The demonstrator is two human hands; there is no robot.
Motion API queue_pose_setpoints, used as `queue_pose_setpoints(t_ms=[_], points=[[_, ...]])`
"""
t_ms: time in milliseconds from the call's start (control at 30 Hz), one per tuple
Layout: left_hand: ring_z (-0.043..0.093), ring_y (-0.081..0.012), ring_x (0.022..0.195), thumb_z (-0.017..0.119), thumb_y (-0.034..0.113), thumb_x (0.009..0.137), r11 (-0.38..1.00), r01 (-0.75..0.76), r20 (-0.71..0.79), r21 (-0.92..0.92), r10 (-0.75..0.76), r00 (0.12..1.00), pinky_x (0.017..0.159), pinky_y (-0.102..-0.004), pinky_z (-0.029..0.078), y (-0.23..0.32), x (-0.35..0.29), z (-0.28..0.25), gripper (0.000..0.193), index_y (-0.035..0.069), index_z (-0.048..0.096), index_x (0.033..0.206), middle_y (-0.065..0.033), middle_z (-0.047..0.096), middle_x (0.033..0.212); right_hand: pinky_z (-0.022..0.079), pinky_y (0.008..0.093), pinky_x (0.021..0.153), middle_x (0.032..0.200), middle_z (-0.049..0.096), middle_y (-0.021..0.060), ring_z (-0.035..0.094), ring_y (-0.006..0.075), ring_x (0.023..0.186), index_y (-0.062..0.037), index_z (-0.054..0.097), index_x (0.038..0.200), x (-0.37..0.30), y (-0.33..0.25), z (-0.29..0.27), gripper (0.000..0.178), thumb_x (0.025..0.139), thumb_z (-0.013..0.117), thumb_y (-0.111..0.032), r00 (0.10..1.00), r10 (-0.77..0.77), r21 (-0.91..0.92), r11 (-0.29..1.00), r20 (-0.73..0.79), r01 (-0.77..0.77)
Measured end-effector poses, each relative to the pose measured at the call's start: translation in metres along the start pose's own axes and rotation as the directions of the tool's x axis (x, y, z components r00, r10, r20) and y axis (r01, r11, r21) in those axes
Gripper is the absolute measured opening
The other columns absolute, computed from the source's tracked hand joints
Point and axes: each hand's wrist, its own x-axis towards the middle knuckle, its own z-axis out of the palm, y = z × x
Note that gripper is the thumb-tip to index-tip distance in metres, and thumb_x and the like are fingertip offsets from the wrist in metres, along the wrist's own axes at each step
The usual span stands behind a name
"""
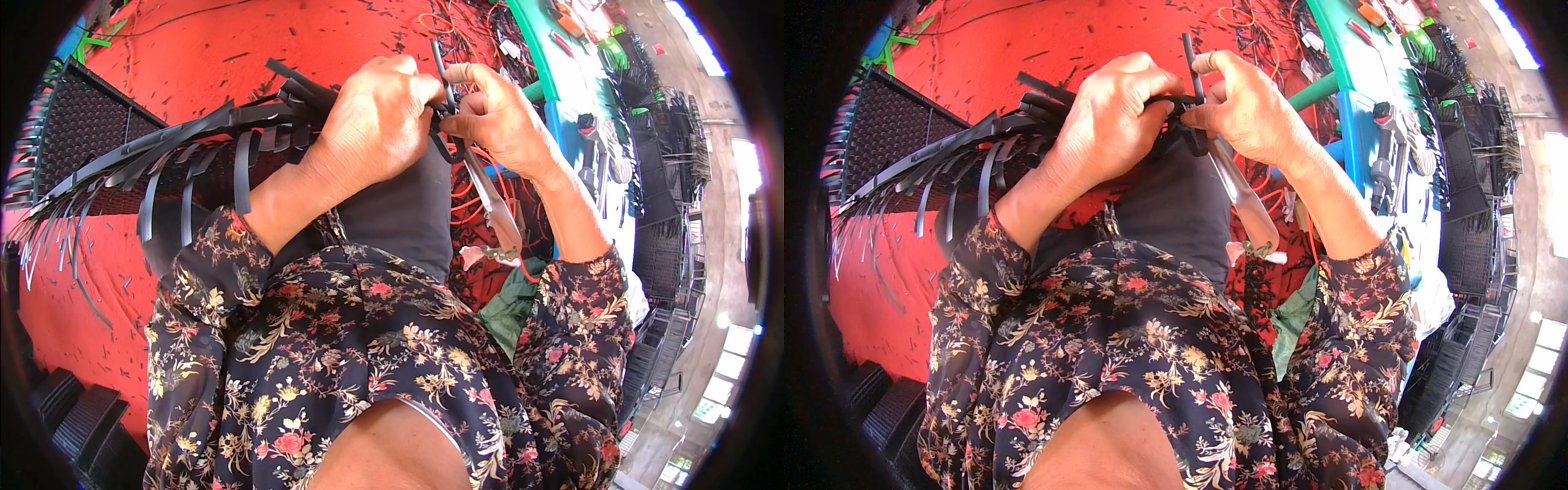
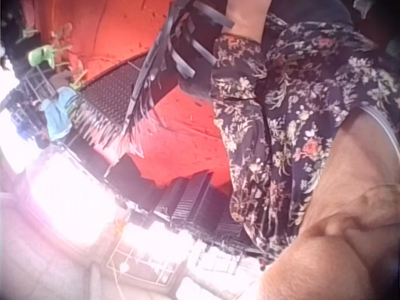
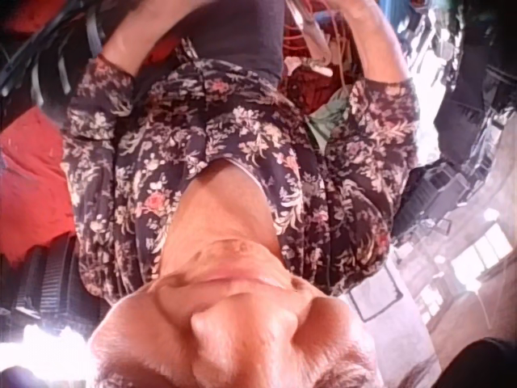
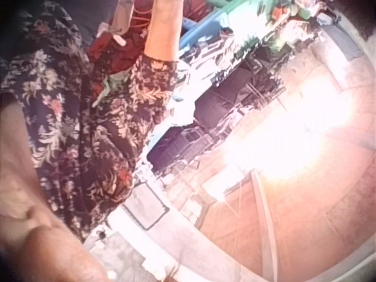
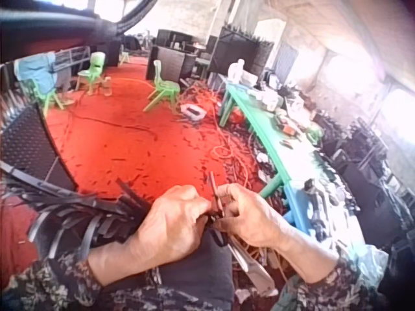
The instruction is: The person assembles a black wicker-style furniture component by hammering a strip into place and then trimming excess material from several black strips with scissors.
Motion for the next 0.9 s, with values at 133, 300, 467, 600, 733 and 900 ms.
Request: queue_pose_setpoints(t_ms=[133,300,467,600,733,900], points=[[0.052,-0.0266,0.077,0.055,0.006,0.078,0.973,-0.204,0.038,0.105,0.201,0.979,0.074,-0.0370,0.042,-0.015,-0.011,0.017,0.012,0.014,0.064,0.081,-0.0086,0.054,0.078,0.048,0.0341,0.077,0.106,0.059,0.0146,0.060,0.0207,0.093,0.0007,0.046,0.124,0.014,0.036,0.000,0.049,0.078,0.062,-0.001,0.835,-0.532,-0.319,0.822,-0.136,0.472],[0.045,-0.0282,0.079,0.052,0.015,0.074,0.982,-0.131,-0.018,-0.139,0.130,0.991,0.073,-0.0399,0.036,-0.013,-0.009,0.019,0.006,0.011,0.048,0.072,-0.0111,0.045,0.081,0.039,0.0243,0.050,0.068,0.056,0.0034,0.044,0.0075,0.053,0.0026,0.042,0.129,0.004,0.003,0.008,0.063,0.073,0.072,-0.002,0.977,-0.036,-0.036,0.999,-0.209,0.029],[0.049,-0.0290,0.081,0.058,0.014,0.066,0.982,-0.122,0.135,0.145,0.103,0.985,0.071,-0.0376,0.041,-0.003,-0.004,0.009,0.015,0.007,0.065,0.079,-0.0133,0.049,0.082,0.035,0.0248,0.046,0.053,0.045,0.0022,0.041,0.0082,0.047,0.0001,0.043,0.128,-0.003,0.001,0.016,0.066,0.069,0.073,0.000,0.934,-0.093,-0.145,0.988,-0.346,0.045],[0.050,-0.0297,0.086,0.059,0.016,0.069,0.980,-0.094,0.147,0.174,0.069,0.987,0.068,-0.0385,0.046,0.004,-0.006,0.001,0.018,0.005,0.065,0.082,-0.0133,0.048,0.086,0.040,0.0262,0.049,0.057,0.050,0.0039,0.046,0.0088,0.050,0.0001,0.048,0.121,-0.014,0.001,0.022,0.054,0.071,0.070,0.000,0.914,-0.177,-0.186,0.976,-0.365,0.114],[0.049,-0.0297,0.088,0.060,0.016,0.069,0.987,-0.068,0.131,0.147,0.049,0.990,0.069,-0.0391,0.046,0.008,-0.008,0.000,0.020,0.003,0.064,0.084,-0.0134,0.048,0.089,0.046,0.0342,0.062,0.076,0.056,0.0126,0.057,0.0239,0.065,0.0010,0.057,0.100,-0.031,0.005,0.019,0.041,0.062,0.071,-0.004,0.922,-0.243,-0.281,0.947,-0.302,0.158],[0.049,-0.0292,0.087,0.060,0.014,0.068,0.992,-0.069,0.072,0.102,0.062,0.996,0.069,-0.0386,0.045,0.009,-0.009,0.002,0.022,0.002,0.063,0.086,-0.0132,0.048,0.089,0.048,0.0398,0.067,0.084,0.059,0.0168,0.059,0.0342,0.074,0.0013,0.059,0.096,-0.048,-0.006,0.020,0.037,0.061,0.073,-0.005,0.920,-0.334,-0.400,0.886,-0.203,0.233]])
